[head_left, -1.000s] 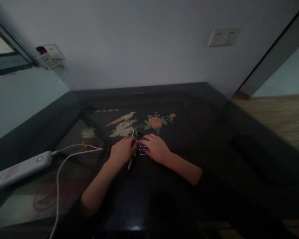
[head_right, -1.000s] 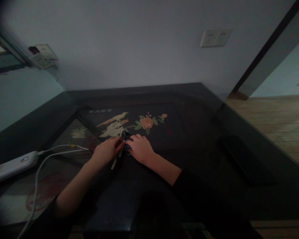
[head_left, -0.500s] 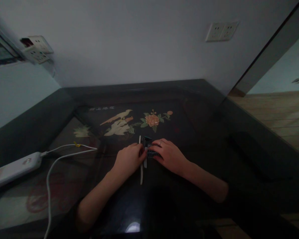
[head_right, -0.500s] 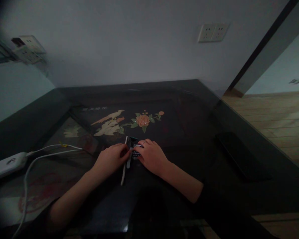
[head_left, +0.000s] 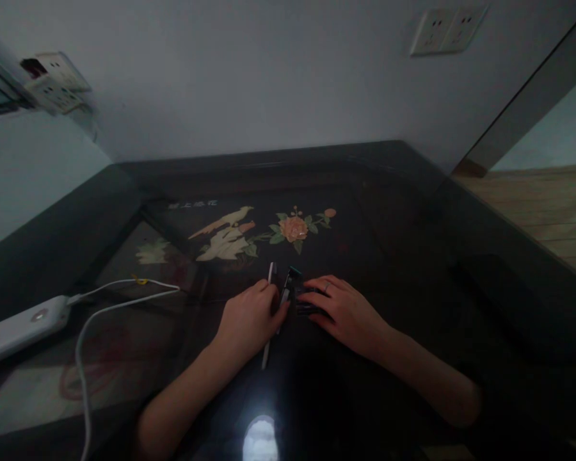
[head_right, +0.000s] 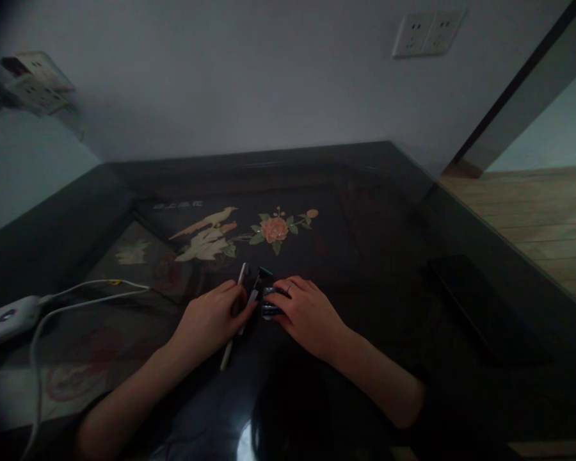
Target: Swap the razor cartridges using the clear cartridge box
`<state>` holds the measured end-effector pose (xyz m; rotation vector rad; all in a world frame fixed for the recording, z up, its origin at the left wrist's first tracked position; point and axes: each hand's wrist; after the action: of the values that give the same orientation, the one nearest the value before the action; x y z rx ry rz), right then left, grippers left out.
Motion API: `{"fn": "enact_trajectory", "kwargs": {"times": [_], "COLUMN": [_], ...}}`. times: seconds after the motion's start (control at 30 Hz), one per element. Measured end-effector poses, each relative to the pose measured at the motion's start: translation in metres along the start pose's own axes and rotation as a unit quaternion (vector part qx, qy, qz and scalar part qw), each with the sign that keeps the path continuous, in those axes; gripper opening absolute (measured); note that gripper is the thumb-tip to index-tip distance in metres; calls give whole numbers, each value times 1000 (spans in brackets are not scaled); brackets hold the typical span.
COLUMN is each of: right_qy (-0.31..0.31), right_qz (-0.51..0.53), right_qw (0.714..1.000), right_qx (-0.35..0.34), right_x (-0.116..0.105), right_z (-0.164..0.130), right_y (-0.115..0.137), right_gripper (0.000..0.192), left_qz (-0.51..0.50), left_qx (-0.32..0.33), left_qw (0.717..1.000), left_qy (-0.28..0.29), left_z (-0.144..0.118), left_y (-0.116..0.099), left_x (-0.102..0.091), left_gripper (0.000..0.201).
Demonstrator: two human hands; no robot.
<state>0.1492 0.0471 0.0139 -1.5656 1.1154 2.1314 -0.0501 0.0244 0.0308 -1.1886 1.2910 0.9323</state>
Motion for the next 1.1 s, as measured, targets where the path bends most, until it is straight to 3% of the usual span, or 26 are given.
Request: {"fn": "enact_trajectory", "kwargs": {"times": [0.17, 0.33, 0.43, 0.53, 0.63, 0.73, 0.9, 1.1], "right_qy": [-25, -125, -161, -144, -137, -144, -149, -183], "right_qz": [45, 185, 334, 476, 552, 569, 560, 582], "right_qw": [999, 974, 927, 862, 814, 803, 812, 791], "right_qx": [9, 34, 63, 97, 116, 107, 73, 46], "right_x": [-4, -15, -18, -17, -14, -13, -21, -33], "right_z": [-4, -5, -7, -9, -11, -13, -15, -19], "right_y": [-3, 1, 10, 22, 30, 33, 35, 27], "right_gripper": [34, 23, 21, 25, 30, 26, 16, 19], "left_qz": [-51, -266, -394, -506, -567, -573, -562, -520], "left_qx": [18, 60, 40, 25, 13, 24, 67, 36], "left_qw": [997, 959, 917, 862, 823, 819, 824, 848], "left_qy": [-49, -83, -41, 14, 28, 22, 27, -100], "left_z": [1, -3, -10, -17, -21, -23, -22, -17], "left_y": [0, -1, -10, -22, -30, -32, -29, -14], "left_x": [-2, -7, -11, -11, -8, -3, 0, -11], "left_gripper": [21, 20, 19, 21, 23, 23, 18, 13]}}
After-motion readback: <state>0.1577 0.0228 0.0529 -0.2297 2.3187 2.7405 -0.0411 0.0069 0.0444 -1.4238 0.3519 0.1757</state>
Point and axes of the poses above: each hand's wrist, its own z-axis towards the middle knuckle, its own x-axis out of the palm, y = z × x, and after that the axes turned 2 degrees about z, right-handed
